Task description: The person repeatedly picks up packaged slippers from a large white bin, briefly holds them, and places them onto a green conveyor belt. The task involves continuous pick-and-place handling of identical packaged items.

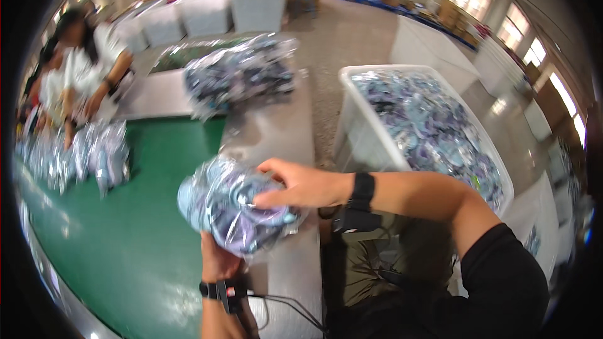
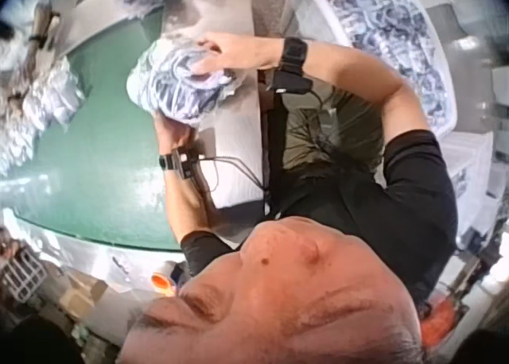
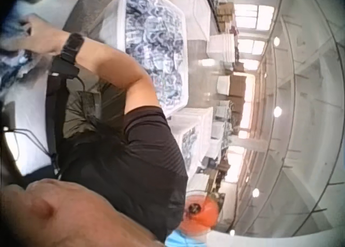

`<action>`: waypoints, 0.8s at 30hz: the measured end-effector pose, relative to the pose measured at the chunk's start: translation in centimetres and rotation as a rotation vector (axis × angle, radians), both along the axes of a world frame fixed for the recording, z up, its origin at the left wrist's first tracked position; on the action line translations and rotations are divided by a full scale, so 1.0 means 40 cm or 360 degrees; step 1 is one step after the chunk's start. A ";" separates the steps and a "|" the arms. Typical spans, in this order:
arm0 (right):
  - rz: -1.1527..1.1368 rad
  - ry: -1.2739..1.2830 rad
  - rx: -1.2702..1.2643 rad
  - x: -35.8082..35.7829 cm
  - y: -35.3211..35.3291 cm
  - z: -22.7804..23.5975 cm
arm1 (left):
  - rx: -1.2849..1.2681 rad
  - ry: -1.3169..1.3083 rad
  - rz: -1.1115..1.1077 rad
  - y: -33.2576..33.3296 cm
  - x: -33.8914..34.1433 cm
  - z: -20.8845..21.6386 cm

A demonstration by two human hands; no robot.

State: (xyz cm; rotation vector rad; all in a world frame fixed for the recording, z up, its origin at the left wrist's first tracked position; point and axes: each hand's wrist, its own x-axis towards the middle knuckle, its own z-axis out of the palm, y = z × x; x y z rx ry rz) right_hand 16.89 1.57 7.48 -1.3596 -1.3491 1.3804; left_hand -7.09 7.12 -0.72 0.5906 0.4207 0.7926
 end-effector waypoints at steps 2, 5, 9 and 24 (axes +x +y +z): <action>0.0009 0.0026 -0.0105 0.021 -0.003 -0.010 | 0.0208 0.0137 -0.0124 -0.008 -0.014 -0.007; -0.0069 0.0148 -0.0141 0.141 -0.054 0.028 | 0.0298 0.0134 -0.0306 -0.016 -0.015 -0.039; -0.0507 0.0139 0.0006 0.383 -0.165 0.082 | 0.0247 0.0317 -0.0156 -0.022 0.018 -0.023; -0.1062 -0.1636 -0.0089 1.053 -0.423 -0.305 | 0.0180 0.0449 -0.0082 -0.011 0.017 -0.015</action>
